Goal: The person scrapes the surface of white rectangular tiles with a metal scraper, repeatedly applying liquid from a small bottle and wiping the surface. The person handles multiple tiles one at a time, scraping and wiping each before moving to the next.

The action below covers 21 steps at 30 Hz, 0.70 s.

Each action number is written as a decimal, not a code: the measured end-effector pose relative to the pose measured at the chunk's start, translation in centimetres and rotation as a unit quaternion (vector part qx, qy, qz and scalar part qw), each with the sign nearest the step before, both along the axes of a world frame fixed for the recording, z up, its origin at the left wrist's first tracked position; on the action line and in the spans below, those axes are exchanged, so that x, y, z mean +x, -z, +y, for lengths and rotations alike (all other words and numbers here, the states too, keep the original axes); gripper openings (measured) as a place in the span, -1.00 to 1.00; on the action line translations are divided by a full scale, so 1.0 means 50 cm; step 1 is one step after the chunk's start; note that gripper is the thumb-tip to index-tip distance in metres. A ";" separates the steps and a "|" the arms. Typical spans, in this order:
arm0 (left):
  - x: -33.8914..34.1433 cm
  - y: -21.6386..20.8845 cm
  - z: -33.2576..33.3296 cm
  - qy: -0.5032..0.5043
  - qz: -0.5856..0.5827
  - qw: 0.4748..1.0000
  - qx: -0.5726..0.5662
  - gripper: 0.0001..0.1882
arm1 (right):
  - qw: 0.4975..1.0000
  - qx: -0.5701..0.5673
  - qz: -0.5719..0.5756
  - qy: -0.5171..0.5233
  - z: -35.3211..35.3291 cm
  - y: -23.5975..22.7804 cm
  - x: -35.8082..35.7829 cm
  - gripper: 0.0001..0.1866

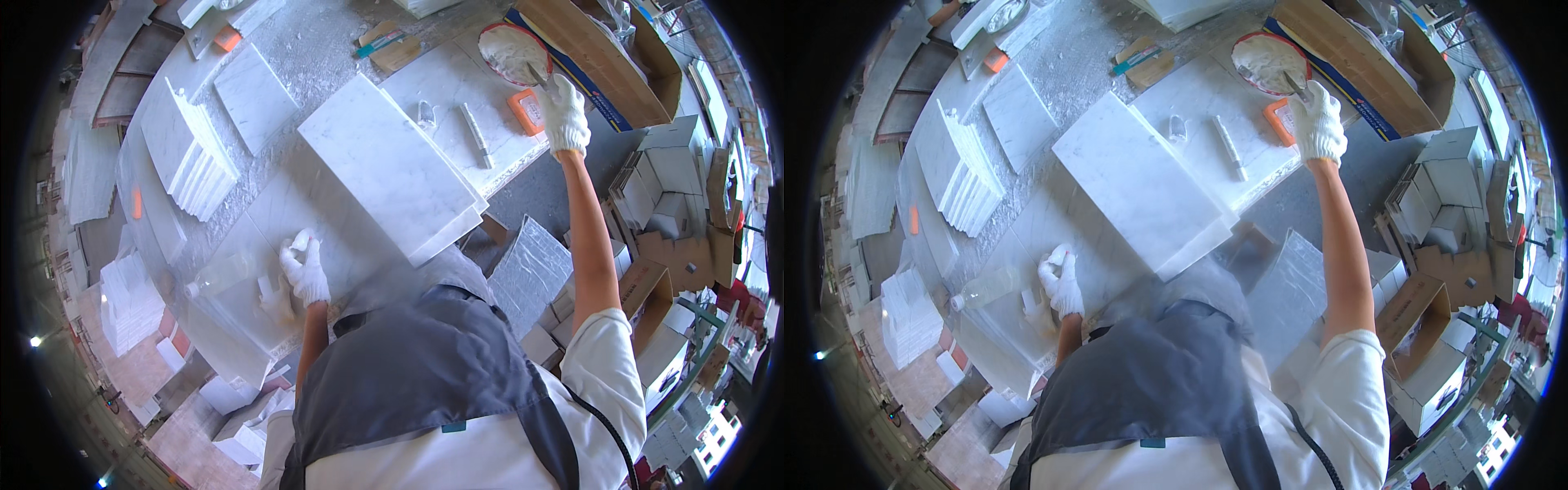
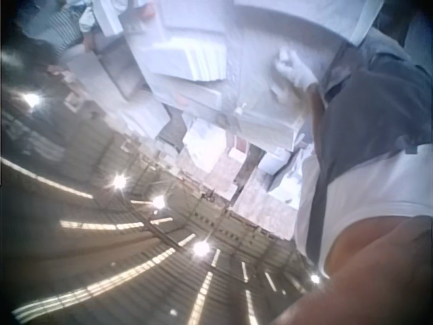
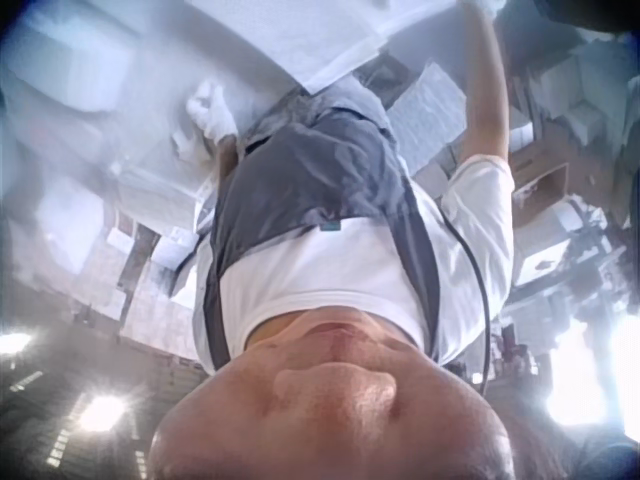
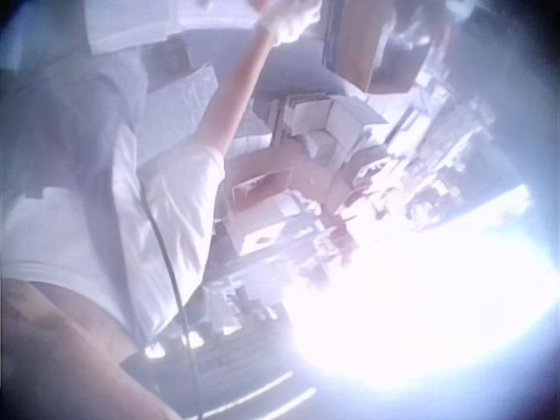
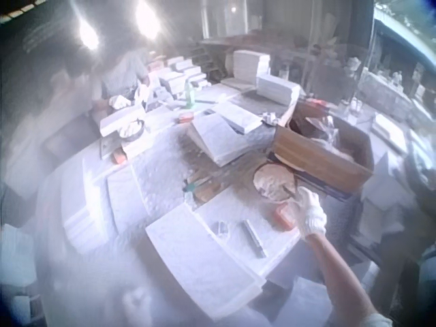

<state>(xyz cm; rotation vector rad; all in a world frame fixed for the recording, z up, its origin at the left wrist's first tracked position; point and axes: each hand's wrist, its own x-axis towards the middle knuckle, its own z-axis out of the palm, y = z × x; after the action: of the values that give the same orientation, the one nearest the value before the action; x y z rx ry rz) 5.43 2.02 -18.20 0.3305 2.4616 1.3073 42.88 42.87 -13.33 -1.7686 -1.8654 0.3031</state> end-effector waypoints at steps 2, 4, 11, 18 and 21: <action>-0.003 -0.004 0.008 0.019 0.010 1.000 -0.010 -0.51 | 0.999 -0.044 -0.013 0.018 0.037 0.026 0.010 -0.44; 0.000 -0.011 0.015 0.015 0.000 1.000 -0.010 -0.61 | 0.998 -0.054 0.016 -0.009 0.076 0.053 0.018 -0.46; 0.015 -0.021 0.024 -0.020 -0.028 0.999 0.012 -0.70 | 0.999 0.000 0.013 -0.033 0.110 0.083 0.033 -0.64; 0.016 -0.007 0.022 -0.004 -0.042 0.998 0.049 -0.71 | 0.995 0.002 0.101 -0.020 0.111 0.067 0.025 -0.68; 0.016 -0.007 0.020 -0.012 -0.041 0.999 0.025 -0.71 | 0.991 -0.043 0.128 -0.005 0.119 0.074 0.008 -0.65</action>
<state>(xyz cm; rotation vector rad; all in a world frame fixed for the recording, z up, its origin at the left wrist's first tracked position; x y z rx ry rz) 6.25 3.04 -17.84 0.2541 2.3753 1.3670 43.31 48.80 -17.02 -1.6872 -1.7019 0.5941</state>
